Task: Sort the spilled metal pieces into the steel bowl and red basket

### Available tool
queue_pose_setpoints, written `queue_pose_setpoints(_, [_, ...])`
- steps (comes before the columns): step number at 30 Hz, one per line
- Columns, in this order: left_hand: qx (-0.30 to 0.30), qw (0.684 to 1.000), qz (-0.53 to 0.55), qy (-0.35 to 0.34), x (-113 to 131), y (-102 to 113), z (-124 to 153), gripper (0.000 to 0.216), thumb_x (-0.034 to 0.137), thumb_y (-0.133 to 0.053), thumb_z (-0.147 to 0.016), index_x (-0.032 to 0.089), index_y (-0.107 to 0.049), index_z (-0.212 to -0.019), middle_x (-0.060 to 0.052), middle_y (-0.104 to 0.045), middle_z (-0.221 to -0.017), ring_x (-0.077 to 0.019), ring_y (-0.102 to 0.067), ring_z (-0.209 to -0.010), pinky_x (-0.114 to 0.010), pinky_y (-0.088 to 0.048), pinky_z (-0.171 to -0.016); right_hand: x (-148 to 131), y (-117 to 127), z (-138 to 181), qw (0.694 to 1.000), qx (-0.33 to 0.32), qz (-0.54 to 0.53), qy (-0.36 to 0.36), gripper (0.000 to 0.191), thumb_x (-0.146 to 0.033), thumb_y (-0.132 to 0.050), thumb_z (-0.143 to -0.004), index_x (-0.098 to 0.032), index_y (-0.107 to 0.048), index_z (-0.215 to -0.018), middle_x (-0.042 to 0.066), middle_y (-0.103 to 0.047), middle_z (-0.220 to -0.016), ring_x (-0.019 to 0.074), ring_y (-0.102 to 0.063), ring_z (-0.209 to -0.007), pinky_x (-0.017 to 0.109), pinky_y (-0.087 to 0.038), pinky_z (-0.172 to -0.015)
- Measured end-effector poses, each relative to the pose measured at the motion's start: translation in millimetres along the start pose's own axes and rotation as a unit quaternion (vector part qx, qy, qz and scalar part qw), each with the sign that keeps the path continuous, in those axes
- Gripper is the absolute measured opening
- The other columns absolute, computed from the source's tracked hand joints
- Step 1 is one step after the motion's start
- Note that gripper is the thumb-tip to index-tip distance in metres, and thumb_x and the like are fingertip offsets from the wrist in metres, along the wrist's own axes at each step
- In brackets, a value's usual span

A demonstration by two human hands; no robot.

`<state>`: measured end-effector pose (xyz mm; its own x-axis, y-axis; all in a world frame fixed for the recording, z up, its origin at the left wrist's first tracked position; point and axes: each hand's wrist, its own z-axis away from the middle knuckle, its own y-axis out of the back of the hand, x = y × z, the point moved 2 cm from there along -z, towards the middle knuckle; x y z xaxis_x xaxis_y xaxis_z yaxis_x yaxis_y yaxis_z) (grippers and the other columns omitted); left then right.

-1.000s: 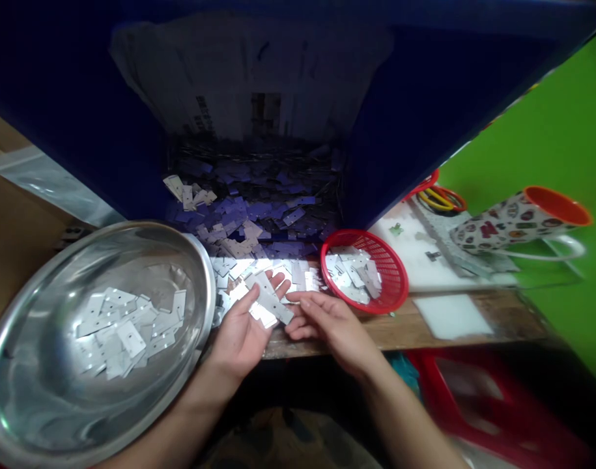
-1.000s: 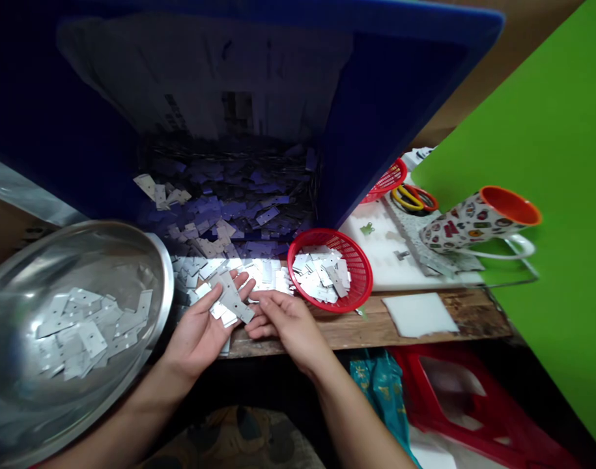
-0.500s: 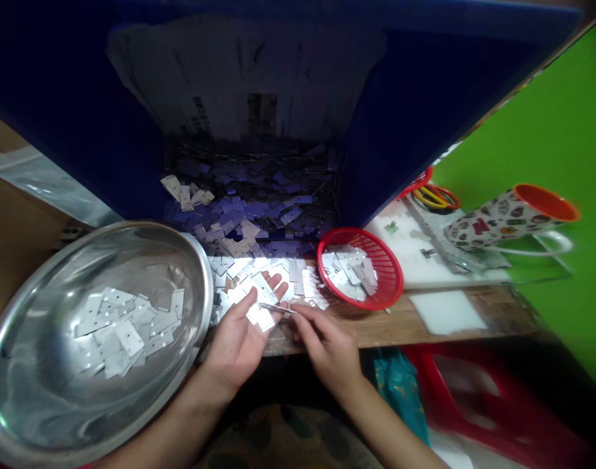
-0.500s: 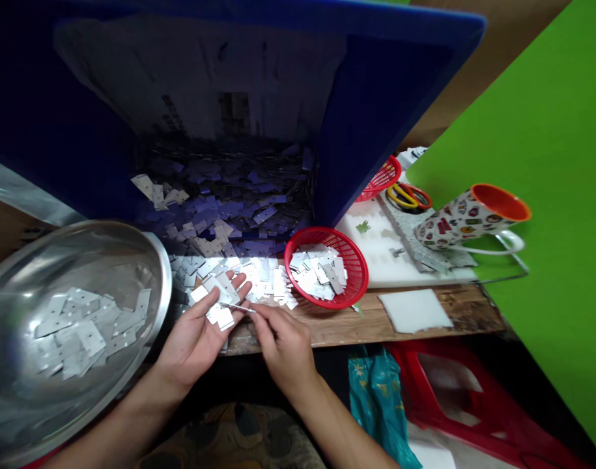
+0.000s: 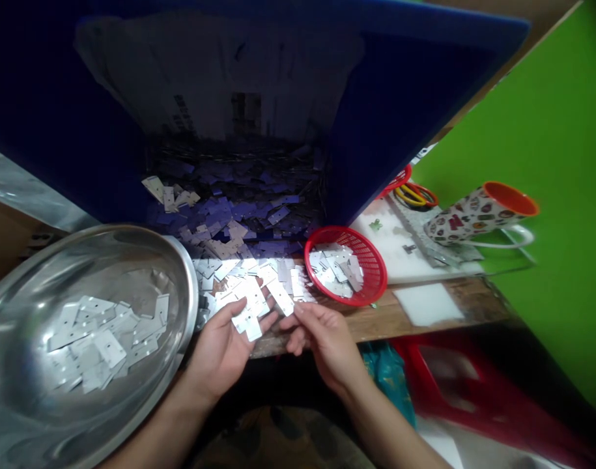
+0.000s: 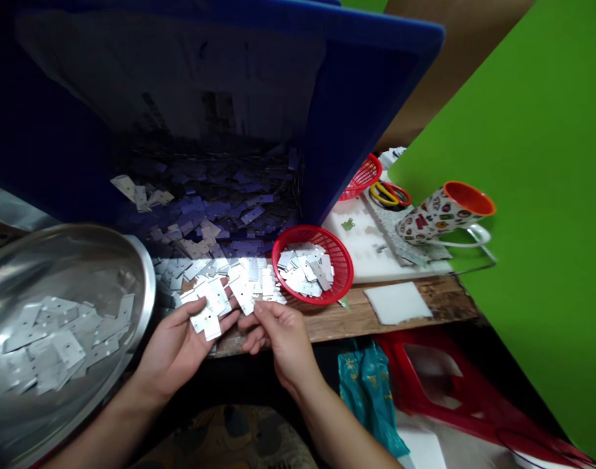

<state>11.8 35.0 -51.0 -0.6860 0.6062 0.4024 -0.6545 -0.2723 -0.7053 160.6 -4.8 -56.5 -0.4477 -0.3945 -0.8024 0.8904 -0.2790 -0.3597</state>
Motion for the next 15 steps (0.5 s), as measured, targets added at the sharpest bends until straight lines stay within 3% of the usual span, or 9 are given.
queue_pose_setpoints(5, [-0.024, 1.0, 0.009, 0.007, -2.2, 2.6, 0.6, 0.059, 0.005, -0.054, -0.08, 0.02, -0.047, -0.137, -0.01, -0.065, -0.124, -0.0293, -0.057, -0.119, -0.052, -0.044, -0.104, -0.4, 1.9, 1.0, 1.0, 0.004, 0.02, 0.018, 0.033, -0.045, -0.073, -0.074, -0.013, -0.07, -0.076, 0.005, -0.069, -0.061, 0.0092, -0.057, -0.041, 0.018, -0.043, -0.042])
queue_pose_setpoints(15, [-0.009, 1.0, 0.015, -0.006, 1.0, -1.5, 2.7, 0.062, 0.007, -0.053, -0.081, 0.02, -0.041, -0.14, -0.012, -0.064, -0.125, -0.0308, -0.058, -0.117, -0.053, -0.046, -0.101, 7.3, 3.1, -2.5, 1.0, -0.007, -0.004, -0.001, 0.029, -0.042, -0.075, -0.073, -0.014, -0.072, -0.082, 0.007, -0.072, -0.075, 0.0074, -0.057, -0.042, 0.017, -0.043, -0.041])
